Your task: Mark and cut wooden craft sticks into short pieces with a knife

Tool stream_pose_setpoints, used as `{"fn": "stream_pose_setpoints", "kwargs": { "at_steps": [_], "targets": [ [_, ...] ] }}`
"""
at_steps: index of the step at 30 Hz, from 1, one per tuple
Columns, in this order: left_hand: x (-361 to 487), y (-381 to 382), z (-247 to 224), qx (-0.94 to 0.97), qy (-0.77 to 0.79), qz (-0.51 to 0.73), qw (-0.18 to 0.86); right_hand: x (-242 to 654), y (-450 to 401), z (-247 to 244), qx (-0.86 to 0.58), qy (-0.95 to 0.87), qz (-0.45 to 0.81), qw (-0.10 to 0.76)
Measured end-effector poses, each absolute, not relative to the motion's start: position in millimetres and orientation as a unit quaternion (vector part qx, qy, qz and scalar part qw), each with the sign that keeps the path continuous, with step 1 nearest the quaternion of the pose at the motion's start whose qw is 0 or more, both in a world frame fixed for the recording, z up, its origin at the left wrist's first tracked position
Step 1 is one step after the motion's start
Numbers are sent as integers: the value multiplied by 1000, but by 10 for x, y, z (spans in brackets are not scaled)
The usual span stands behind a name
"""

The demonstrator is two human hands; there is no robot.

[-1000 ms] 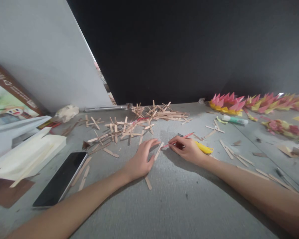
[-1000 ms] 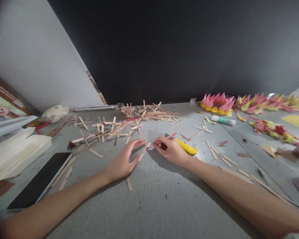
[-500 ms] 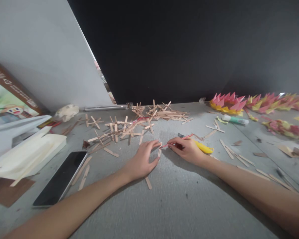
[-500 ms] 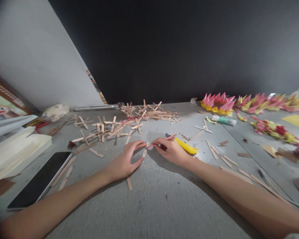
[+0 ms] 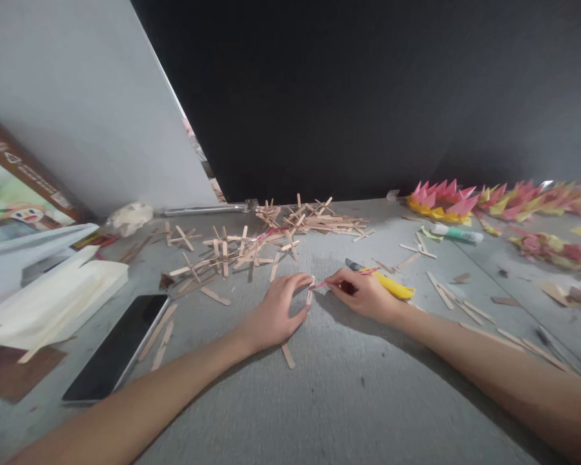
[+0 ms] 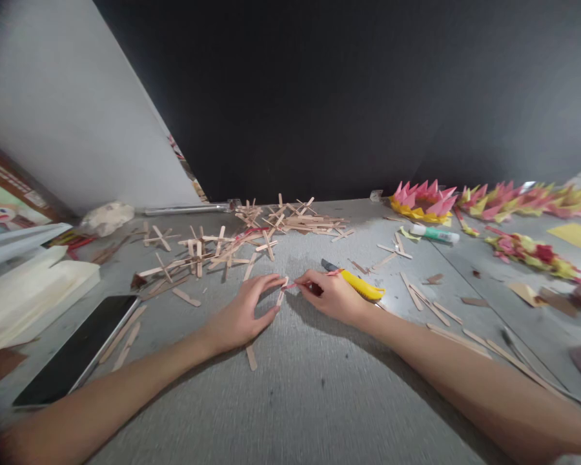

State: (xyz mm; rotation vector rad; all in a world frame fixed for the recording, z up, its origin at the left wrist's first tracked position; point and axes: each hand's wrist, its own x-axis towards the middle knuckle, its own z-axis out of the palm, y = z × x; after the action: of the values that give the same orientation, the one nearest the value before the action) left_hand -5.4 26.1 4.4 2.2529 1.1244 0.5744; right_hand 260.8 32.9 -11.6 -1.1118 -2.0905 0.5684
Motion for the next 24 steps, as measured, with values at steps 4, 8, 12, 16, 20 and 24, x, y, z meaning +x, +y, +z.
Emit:
{"fn": "stream_pose_setpoints", "kwargs": {
  "at_steps": [4,8,12,16,20,24],
  "targets": [
    [-57,260,51,841,414,212,276,2609,317,-121,-421,-813,203,348],
    [-69,266,16,846,406,216,270,2607,300,-105,-403,-824,213,335],
    [-65,262,17,848,407,214,263,2612,290,-102,-385,-829,226,337],
    [-48,246,73,851,408,209,258,2625,286,-108,-346,-841,255,328],
    [-48,242,87,847,415,202,262,2616,290,-99,-359,-835,256,330],
    [-57,256,55,847,415,206,260,2598,304,-94,-411,-815,223,344]
  ]
}}
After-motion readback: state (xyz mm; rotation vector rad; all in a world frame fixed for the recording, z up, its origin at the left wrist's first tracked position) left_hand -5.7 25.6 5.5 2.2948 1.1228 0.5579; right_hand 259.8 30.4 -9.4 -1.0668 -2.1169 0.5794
